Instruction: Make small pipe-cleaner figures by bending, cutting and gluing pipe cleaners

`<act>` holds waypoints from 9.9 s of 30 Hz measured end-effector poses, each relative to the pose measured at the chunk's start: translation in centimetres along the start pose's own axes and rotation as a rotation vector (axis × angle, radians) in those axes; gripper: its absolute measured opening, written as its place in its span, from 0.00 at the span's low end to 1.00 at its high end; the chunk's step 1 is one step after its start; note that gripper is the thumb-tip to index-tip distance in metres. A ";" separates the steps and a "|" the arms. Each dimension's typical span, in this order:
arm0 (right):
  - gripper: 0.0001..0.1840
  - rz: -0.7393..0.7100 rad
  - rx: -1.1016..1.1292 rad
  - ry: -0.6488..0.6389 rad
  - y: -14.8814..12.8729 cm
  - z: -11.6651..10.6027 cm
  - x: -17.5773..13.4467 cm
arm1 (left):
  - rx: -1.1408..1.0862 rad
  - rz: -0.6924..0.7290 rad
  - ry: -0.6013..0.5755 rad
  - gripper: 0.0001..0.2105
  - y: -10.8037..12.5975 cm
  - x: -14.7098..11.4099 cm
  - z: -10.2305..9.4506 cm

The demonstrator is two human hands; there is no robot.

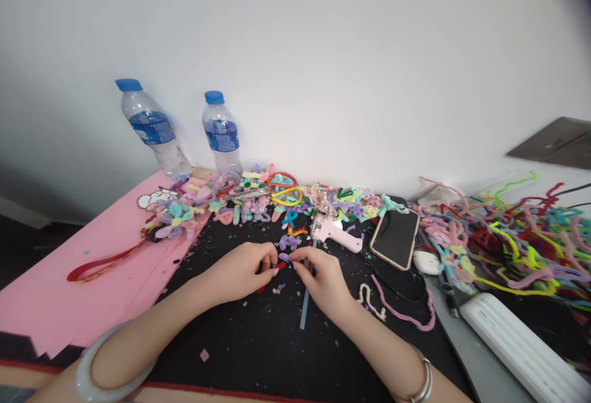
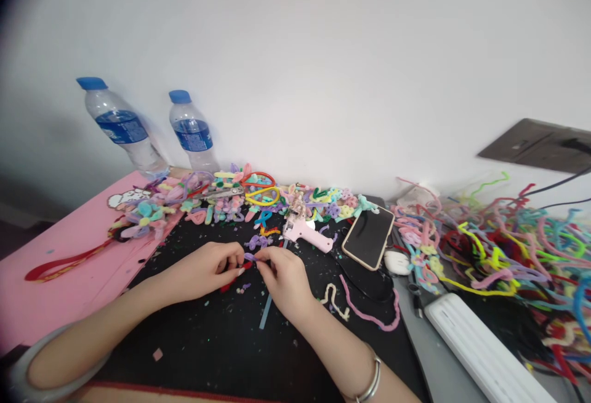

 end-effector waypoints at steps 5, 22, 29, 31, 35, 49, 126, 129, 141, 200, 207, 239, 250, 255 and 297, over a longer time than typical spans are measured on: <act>0.08 0.037 0.022 0.030 0.4 -0.2 0.1 | -0.085 -0.041 0.119 0.05 -0.5 0.1 -0.5; 0.07 0.058 0.065 0.052 0.8 -0.3 0.1 | -0.681 -0.155 0.072 0.13 -1.9 0.6 1.8; 0.07 0.027 0.063 0.069 0.7 -0.4 0.0 | -0.704 -0.128 0.064 0.11 -1.3 0.6 1.8; 0.07 0.027 0.069 0.064 0.7 -0.4 0.0 | -0.715 -0.131 0.064 0.10 -1.2 0.6 1.9; 0.08 0.023 0.066 0.079 0.5 -0.7 0.0 | -0.698 -0.147 0.082 0.11 -1.3 0.7 1.7; 0.09 -0.118 -0.288 0.044 -0.4 -0.8 0.2 | -0.528 -0.156 0.505 0.14 -2.6 0.2 -2.0; 0.13 -0.012 -0.013 -0.004 2.1 -3.5 1.6 | -0.662 -0.141 0.380 0.12 -2.1 0.4 0.0; 0.13 -0.008 -0.019 -0.005 2.0 -3.6 1.7 | -0.663 -0.140 0.383 0.12 -2.1 0.4 0.0; 0.14 -0.002 -0.084 0.003 2.3 -3.4 1.7 | -0.646 -0.135 0.393 0.13 -2.1 0.4 -0.2; 0.08 0.052 0.205 0.147 0.3 -2.8 0.5 | -0.668 -0.128 0.154 0.13 -1.1 0.5 1.8; 0.05 0.074 0.217 0.103 0.9 -2.3 0.6 | -0.677 -0.111 0.133 0.12 -0.8 0.6 2.0; 0.05 0.045 0.220 0.075 1.0 -2.1 0.9 | -0.691 -0.102 0.115 0.10 -0.6 0.6 1.8; 0.06 -0.033 -0.011 0.024 0.2 -2.0 0.6 | -0.708 -0.087 0.113 0.10 -0.5 0.7 1.8; 0.06 -0.080 -0.084 -0.052 -0.3 -1.5 0.5 | -0.721 -0.084 0.104 0.09 -0.4 0.6 1.9; 0.11 -0.163 -0.058 -0.142 -0.8 -1.8 0.8 | -0.715 -0.075 0.068 0.09 0.2 0.5 1.9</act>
Point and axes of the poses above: each hand's wrist, its own x-axis towards the middle knuckle, its own z-axis out of the palm, y = z × x, the point moved 6 cm from there along x, towards the middle knuckle, and after that the axes turned 8 degrees about z, right-handed, at the moved point
